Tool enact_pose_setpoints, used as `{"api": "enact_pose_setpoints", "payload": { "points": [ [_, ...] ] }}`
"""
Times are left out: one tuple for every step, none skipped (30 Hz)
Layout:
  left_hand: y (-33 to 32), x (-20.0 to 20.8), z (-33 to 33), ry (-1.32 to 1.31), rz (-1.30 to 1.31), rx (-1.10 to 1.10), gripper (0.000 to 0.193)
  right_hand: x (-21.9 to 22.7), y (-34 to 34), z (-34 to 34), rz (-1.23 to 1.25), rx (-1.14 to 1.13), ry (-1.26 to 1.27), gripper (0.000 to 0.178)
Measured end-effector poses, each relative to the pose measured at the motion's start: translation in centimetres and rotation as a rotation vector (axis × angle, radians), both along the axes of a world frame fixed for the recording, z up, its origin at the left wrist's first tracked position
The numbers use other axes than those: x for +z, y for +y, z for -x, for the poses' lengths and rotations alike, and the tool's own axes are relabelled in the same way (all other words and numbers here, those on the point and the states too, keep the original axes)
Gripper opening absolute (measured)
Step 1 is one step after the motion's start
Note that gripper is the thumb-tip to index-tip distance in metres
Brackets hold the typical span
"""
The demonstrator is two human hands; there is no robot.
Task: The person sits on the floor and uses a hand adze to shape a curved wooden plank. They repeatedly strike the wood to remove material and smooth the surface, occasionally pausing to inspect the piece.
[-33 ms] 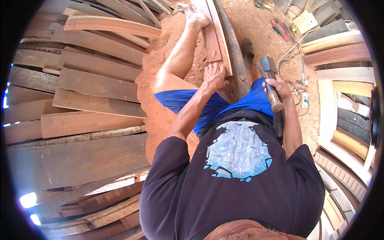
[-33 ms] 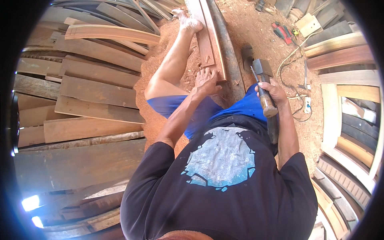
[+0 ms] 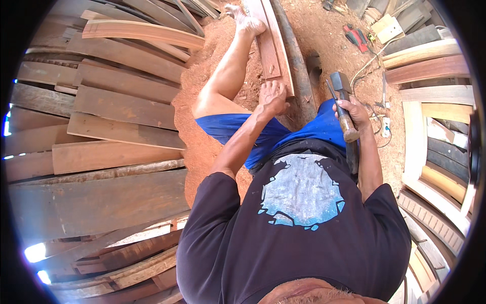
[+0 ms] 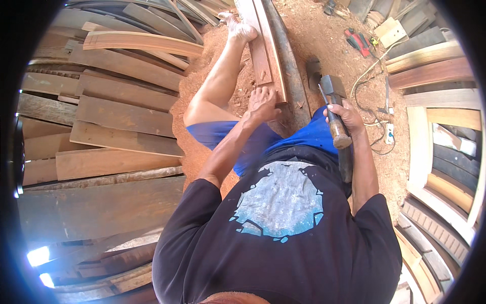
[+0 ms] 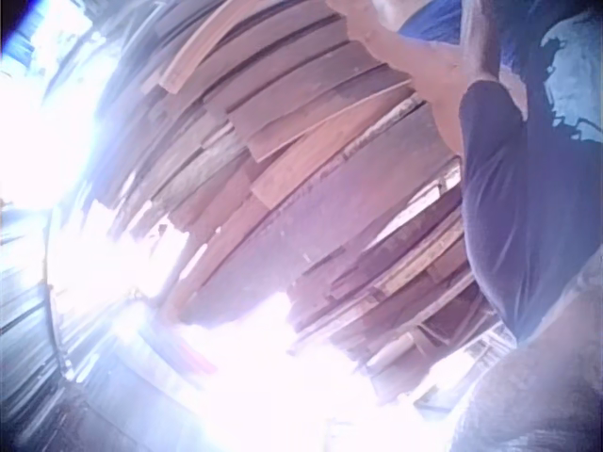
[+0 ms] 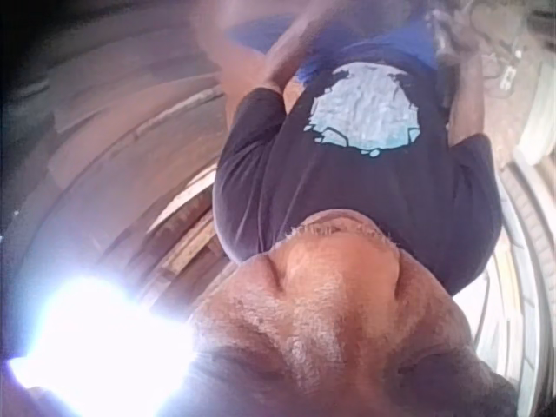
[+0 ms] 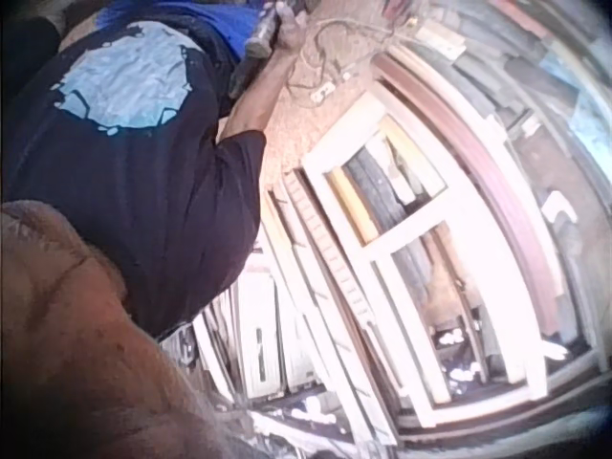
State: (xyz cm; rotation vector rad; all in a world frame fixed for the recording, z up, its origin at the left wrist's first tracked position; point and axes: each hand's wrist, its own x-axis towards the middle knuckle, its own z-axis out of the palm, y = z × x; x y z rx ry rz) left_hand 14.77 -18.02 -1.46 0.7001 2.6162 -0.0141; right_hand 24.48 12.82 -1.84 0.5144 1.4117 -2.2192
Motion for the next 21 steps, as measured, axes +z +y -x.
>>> {"api": "enact_pose_setpoints", "payload": {
  "points": [
    [0.5,-0.3,-0.3,0.047,-0.010,-0.013,0.073,-0.2,0.0,0.0,0.005,-0.014,0.002,0.037],
    [1.3,-0.4,-0.8,0.091,-0.021,-0.029,0.073,-0.3,0.0,-0.2,0.007,-0.032,0.000,0.037],
    [2.2,-0.8,-0.9,0.000,-0.107,-0.056,0.072,-0.2,0.2,-0.3,-0.001,-0.026,0.002,0.037],
    [3.3,-1.2,-0.6,-0.090,-0.192,-0.082,0.071,-0.1,0.2,-0.3,-0.007,-0.021,0.003,0.038],
    [4.5,-1.8,-0.7,-0.184,-0.281,-0.113,0.070,0.0,0.4,-0.5,-0.018,-0.020,0.002,0.038],
    [5.7,-1.5,-1.7,-0.145,-0.408,-0.140,0.070,0.3,0.4,-0.8,-0.037,-0.044,0.002,0.038],
    [6.8,-1.3,-3.3,-0.104,-0.534,-0.165,0.070,0.8,0.5,-1.0,-0.055,-0.068,0.003,0.038],
    [7.5,-0.9,-3.9,-0.061,-0.659,-0.193,0.070,1.1,0.6,-0.8,-0.073,-0.094,0.006,0.039],
    [7.7,-0.5,-3.9,0.014,-0.696,-0.130,0.070,1.0,1.2,-0.5,-0.100,-0.084,0.005,0.039],
    [7.9,-0.2,-3.8,0.090,-0.731,-0.065,0.071,1.0,1.5,-0.5,-0.111,-0.104,0.012,0.039],
    [7.8,-0.1,-3.8,0.168,-0.763,-0.001,0.071,1.1,1.8,-0.6,-0.118,-0.124,0.021,0.039],
    [7.2,-0.1,-3.6,0.201,-0.708,0.118,0.074,1.2,1.9,-0.8,-0.126,-0.145,0.030,0.039],
    [5.7,-0.2,-3.0,0.234,-0.652,0.235,0.077,1.2,2.0,-1.0,-0.141,-0.171,0.035,0.039],
    [4.4,-0.6,-2.2,0.269,-0.594,0.348,0.079,1.0,2.3,-1.1,-0.145,-0.174,0.043,0.039],
    [2.6,-2.2,-1.2,0.305,-0.512,0.437,0.083,0.7,2.5,-1.3,-0.151,-0.173,0.052,0.039],
    [0.9,-4.2,-0.2,0.343,-0.427,0.529,0.088,0.6,2.6,-1.3,-0.155,-0.166,0.062,0.039],
    [0.0,-5.4,0.8,0.172,-0.537,0.757,0.089,0.6,2.6,-1.4,-0.145,-0.172,0.061,0.039],
    [-0.6,-6.6,1.8,-0.008,-0.642,0.980,0.091,0.6,2.5,-1.5,-0.133,-0.176,0.059,0.039],
    [-1.2,-8.7,2.5,-0.135,-0.788,1.108,0.091,0.5,2.1,-1.6,-0.115,-0.175,0.057,0.039],
    [-0.8,-8.8,2.8,-0.148,-0.741,1.099,0.089,0.7,2.1,-1.7,-0.118,-0.171,0.061,0.039],
    [-0.4,-8.9,3.0,-0.160,-0.694,1.091,0.088,0.9,2.0,-1.8,-0.120,-0.167,0.065,0.039]
  ]
}}
